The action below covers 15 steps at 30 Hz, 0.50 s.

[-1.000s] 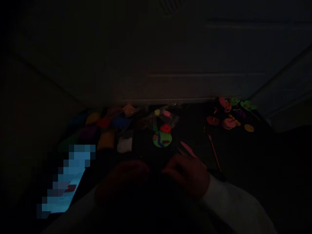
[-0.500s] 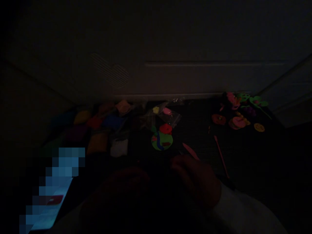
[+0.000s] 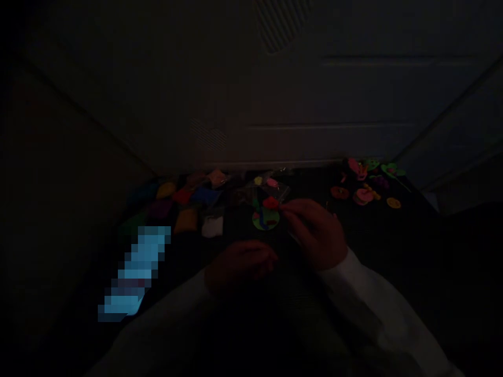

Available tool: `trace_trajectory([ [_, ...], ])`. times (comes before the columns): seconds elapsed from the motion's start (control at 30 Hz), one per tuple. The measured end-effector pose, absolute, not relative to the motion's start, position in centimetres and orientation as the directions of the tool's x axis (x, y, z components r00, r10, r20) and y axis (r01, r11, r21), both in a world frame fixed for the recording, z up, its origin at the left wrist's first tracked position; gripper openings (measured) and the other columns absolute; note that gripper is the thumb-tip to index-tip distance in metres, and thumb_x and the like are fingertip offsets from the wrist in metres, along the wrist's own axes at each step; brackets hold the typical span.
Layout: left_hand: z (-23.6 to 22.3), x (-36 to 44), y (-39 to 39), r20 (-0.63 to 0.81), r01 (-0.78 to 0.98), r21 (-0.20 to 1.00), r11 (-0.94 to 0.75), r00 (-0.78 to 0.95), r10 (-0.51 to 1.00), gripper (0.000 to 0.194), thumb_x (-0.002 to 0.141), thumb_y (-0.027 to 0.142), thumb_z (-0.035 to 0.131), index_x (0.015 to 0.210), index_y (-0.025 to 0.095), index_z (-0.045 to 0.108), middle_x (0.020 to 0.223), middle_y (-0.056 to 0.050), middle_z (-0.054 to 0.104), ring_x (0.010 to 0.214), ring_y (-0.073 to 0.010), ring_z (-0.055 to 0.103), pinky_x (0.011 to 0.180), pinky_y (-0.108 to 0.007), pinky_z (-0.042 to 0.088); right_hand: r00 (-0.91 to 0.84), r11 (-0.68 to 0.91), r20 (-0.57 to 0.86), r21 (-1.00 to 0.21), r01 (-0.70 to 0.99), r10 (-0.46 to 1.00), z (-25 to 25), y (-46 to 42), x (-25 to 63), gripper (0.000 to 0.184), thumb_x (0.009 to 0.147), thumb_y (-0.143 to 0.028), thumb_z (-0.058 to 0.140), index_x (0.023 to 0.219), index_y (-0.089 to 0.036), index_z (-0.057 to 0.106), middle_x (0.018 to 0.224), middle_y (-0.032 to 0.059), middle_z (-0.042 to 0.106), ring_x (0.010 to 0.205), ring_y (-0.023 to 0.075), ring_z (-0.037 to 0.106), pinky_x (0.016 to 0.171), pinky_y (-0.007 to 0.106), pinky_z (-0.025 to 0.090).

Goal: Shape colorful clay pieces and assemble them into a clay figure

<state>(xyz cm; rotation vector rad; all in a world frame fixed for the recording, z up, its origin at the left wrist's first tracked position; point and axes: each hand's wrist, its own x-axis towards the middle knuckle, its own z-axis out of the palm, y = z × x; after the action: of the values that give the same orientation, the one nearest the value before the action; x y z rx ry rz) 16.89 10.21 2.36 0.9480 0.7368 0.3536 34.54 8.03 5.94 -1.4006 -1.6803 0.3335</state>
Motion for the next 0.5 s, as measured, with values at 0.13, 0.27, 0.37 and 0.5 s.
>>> trace_trajectory([
  [0.13,1.6,16.8,10.3,-0.416,0.021,0.818,0.575,0.713,0.565,0.023,0.069,0.033,0.058,0.076,0.011,0.062,0.063,-0.002,0.057,0.050,-0.0058,0.046,0.047,-0.019,0.031,0.090,0.347,0.473,-0.751,0.562,0.877,4.6,8.6,35.0,0.014,0.075,-0.022,0.056,0.088,-0.024,0.061,0.088,0.0020,0.059,0.083,0.0137,0.055,0.073,0.028,0.045],
  [0.27,1.3,16.8,10.1,-0.419,0.020,0.804,0.595,0.729,0.542,0.025,0.067,0.034,0.060,0.077,0.011,0.062,0.063,-0.002,0.057,0.050,-0.0060,0.047,0.047,-0.019,0.030,0.246,0.214,0.336,-0.884,0.416,0.909,3.9,8.4,35.2,0.015,0.067,-0.027,0.065,0.078,-0.021,0.057,0.068,-0.0018,0.056,0.062,0.0102,0.054,0.057,0.023,0.045],
  [0.37,1.3,16.8,9.8,-0.410,0.025,0.799,0.601,0.753,0.514,0.025,0.068,0.034,0.059,0.078,0.011,0.062,0.064,-0.002,0.057,0.051,-0.0061,0.047,0.047,-0.019,0.030,0.288,0.133,0.270,-0.898,0.419,0.919,4.1,8.2,35.2,0.016,0.064,-0.030,0.067,0.070,-0.019,0.056,0.064,-0.0026,0.057,0.058,0.0089,0.053,0.053,0.021,0.043],
  [0.5,1.5,16.8,9.4,-0.408,0.044,0.797,0.603,0.776,0.482,0.026,0.068,0.035,0.059,0.079,0.011,0.062,0.065,-0.003,0.058,0.052,-0.0067,0.047,0.048,-0.020,0.031,0.335,0.084,0.231,-0.913,0.400,0.914,4.5,8.2,35.5,0.018,0.077,-0.035,0.053,0.074,-0.019,0.059,0.065,-0.0005,0.059,0.059,0.0092,0.054,0.054,0.021,0.044],
])
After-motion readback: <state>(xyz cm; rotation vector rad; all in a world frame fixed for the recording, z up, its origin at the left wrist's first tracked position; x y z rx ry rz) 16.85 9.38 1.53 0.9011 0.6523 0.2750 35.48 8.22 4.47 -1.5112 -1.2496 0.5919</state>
